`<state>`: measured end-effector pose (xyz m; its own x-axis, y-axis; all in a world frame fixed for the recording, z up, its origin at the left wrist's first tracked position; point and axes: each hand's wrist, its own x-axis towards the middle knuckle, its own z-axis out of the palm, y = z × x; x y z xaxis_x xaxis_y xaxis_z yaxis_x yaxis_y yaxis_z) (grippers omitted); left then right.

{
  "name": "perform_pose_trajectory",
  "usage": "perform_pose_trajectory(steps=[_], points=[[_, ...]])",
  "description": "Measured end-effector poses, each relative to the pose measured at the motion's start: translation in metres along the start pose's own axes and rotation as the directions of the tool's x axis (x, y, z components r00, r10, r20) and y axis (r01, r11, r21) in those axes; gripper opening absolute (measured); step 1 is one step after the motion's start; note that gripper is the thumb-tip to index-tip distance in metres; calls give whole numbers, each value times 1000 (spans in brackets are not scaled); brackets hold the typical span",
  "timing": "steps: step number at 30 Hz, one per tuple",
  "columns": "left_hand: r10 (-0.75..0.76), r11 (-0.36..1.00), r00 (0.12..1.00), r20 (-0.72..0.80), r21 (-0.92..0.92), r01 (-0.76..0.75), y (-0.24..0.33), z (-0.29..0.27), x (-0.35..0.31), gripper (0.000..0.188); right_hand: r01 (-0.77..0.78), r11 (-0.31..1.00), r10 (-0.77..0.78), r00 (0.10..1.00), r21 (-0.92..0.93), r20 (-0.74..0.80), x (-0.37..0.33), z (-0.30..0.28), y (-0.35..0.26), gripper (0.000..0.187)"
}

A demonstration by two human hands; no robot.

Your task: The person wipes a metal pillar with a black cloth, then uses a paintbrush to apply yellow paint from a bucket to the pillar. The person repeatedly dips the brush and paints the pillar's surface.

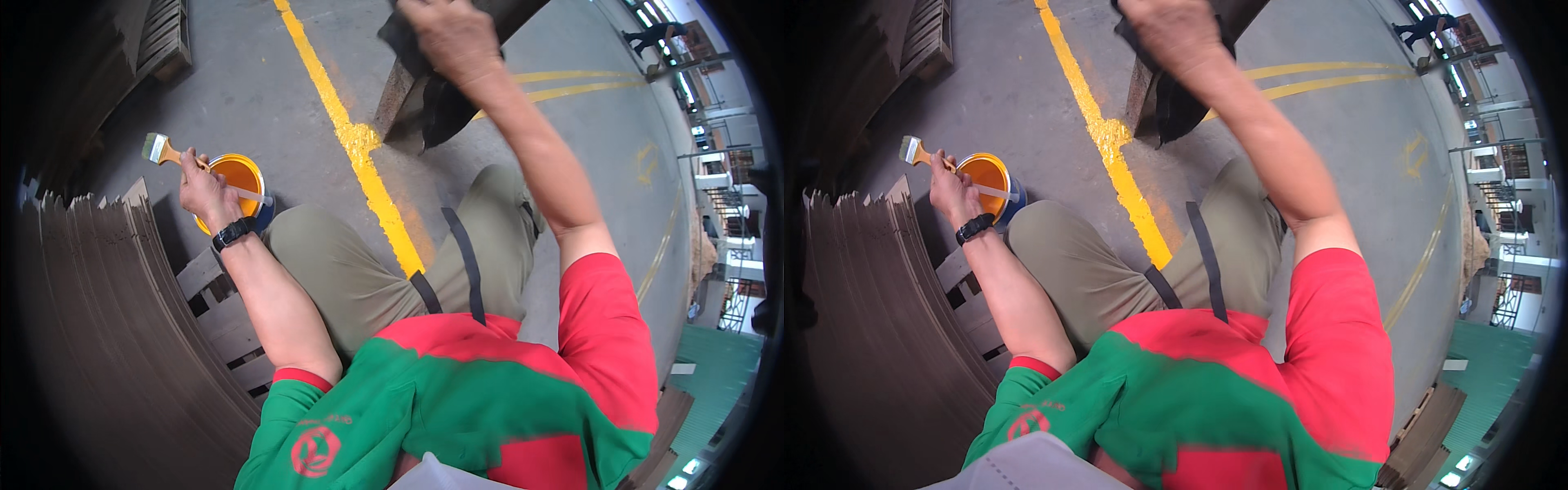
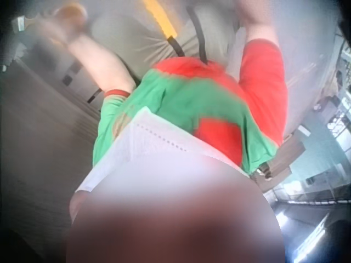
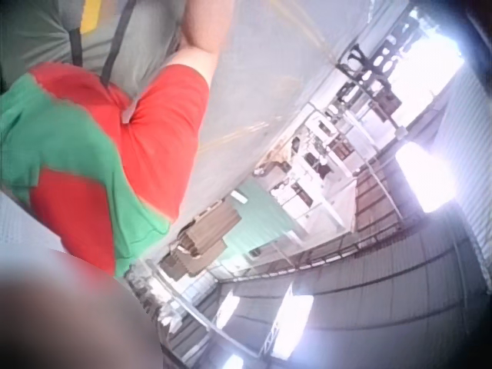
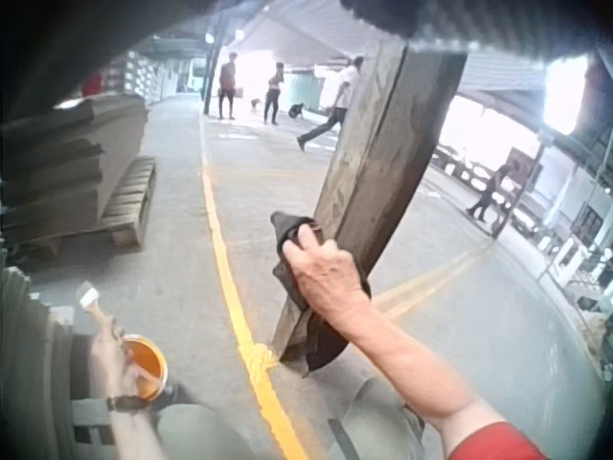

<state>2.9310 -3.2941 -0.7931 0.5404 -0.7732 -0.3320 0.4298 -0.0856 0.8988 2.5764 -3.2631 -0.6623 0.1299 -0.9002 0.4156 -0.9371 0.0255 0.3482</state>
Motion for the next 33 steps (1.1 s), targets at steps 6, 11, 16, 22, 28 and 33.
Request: perform_pose_trajectory(steps=[6, 11, 16, 22, 28, 33], points=[[9, 1000, 996, 93, 7, -10, -3, 0, -11, 30, 179, 969, -86, 890, -169, 448, -97, 223, -140, 19], [-25, 999, 976, 215, 47, 15, -4, 7, -24, 30, 68, 972, -227, 542, 226, 809, -178, 262, -159, 24], [-102, 993, 951, 293, -25, 114, -11, 20, -31, 34, 34, 937, -222, 825, 346, 520, -187, 195, -99, 17], [-97, 995, 957, 272, 4, 100, -17, 35, -37, 33, 36, 998, -16, 935, -50, 355, -117, 231, -151, 31], [-70, 997, 947, 314, 33, 63, -13, 30, -37, 34, 34, 951, -276, 537, 306, 797, -141, 229, -159, 29], [-53, 998, 959, 277, -4, 56, -15, 27, -23, 34, 54, 997, -68, 933, 50, 353, -101, 169, -119, 30]])
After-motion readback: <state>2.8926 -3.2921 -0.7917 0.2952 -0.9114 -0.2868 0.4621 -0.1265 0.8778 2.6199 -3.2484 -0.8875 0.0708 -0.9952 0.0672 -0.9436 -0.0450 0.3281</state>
